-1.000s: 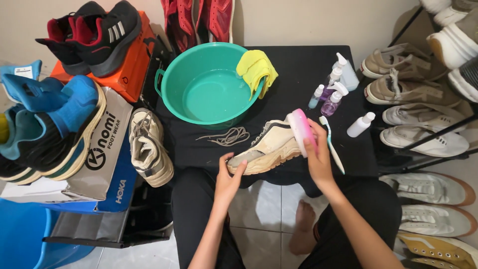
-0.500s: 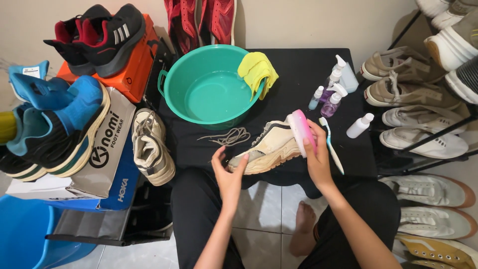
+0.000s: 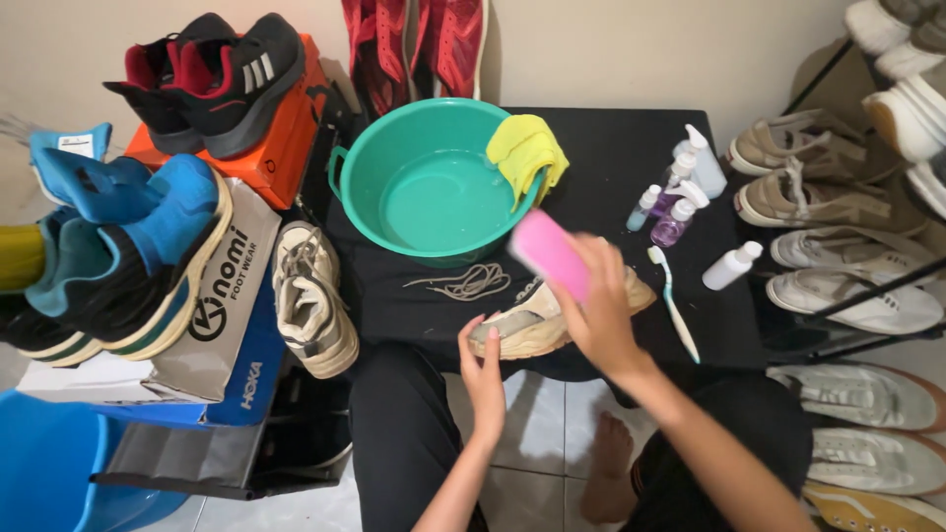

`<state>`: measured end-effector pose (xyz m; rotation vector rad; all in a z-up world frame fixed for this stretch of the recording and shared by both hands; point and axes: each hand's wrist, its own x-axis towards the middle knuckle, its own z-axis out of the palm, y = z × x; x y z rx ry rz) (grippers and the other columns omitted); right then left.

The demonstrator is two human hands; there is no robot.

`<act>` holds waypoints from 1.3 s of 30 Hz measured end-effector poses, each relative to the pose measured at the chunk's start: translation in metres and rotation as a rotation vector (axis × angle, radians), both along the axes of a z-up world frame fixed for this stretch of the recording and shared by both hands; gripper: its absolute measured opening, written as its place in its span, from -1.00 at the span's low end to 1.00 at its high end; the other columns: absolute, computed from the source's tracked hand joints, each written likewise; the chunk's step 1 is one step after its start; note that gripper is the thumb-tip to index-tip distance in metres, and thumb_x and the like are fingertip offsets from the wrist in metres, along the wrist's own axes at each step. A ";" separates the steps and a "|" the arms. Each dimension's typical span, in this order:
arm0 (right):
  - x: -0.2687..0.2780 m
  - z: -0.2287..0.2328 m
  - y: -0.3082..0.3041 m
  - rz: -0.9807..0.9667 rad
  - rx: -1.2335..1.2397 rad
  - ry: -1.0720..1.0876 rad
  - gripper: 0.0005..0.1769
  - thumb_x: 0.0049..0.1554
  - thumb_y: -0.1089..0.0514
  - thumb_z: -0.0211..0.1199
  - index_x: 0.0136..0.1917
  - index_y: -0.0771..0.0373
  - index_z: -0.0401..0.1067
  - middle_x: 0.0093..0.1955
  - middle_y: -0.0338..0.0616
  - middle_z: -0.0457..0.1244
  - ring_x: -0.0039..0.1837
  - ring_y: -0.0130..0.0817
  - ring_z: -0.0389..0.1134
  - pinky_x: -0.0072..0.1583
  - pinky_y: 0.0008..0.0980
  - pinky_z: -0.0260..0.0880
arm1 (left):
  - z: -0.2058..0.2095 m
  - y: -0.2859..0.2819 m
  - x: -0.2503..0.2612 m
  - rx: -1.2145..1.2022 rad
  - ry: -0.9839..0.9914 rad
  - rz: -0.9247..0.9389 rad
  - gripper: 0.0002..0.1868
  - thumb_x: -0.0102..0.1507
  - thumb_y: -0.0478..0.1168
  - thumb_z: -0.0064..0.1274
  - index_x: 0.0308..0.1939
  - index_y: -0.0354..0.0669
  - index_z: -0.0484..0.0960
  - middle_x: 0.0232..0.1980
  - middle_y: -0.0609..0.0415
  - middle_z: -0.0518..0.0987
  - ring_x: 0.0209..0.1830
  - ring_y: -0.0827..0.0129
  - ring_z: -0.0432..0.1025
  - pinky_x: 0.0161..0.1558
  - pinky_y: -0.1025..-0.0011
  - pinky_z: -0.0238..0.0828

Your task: Cleaning the midsole of a sneaker using a cleaning sponge and liquid solution at a workstation.

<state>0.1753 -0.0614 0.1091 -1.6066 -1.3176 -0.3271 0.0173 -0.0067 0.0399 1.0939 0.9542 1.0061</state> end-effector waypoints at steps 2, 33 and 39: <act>0.012 0.019 0.046 -0.010 -0.011 -0.106 -0.44 0.22 0.09 0.30 0.43 0.26 0.29 0.26 0.10 0.17 0.37 0.14 0.18 0.44 0.00 0.09 | -0.002 0.002 0.002 -0.006 0.000 0.005 -0.58 0.35 -0.07 0.07 0.26 -0.06 0.48 0.27 -0.24 0.51 0.42 0.02 0.30 0.44 0.11 0.10; 0.070 0.103 0.078 0.165 -0.357 0.218 -0.62 0.30 0.12 -0.02 0.35 0.14 0.37 0.34 -0.16 0.30 0.33 -0.29 0.29 0.29 -0.35 0.18 | -0.015 0.002 0.000 0.069 -0.126 -0.050 -0.64 0.32 -0.04 -0.02 0.16 -0.02 0.42 0.24 -0.08 0.62 0.21 0.27 0.49 0.21 0.34 0.39; 0.063 0.043 -0.027 0.081 -0.192 0.182 -0.56 0.31 0.18 0.15 0.44 0.25 0.34 0.31 0.18 0.27 0.37 0.17 0.27 0.41 0.03 0.19 | -0.010 -0.001 0.007 0.056 -0.067 -0.010 -0.62 0.36 -0.13 0.01 0.24 -0.08 0.43 0.25 -0.21 0.57 0.33 0.09 0.36 0.41 0.10 0.16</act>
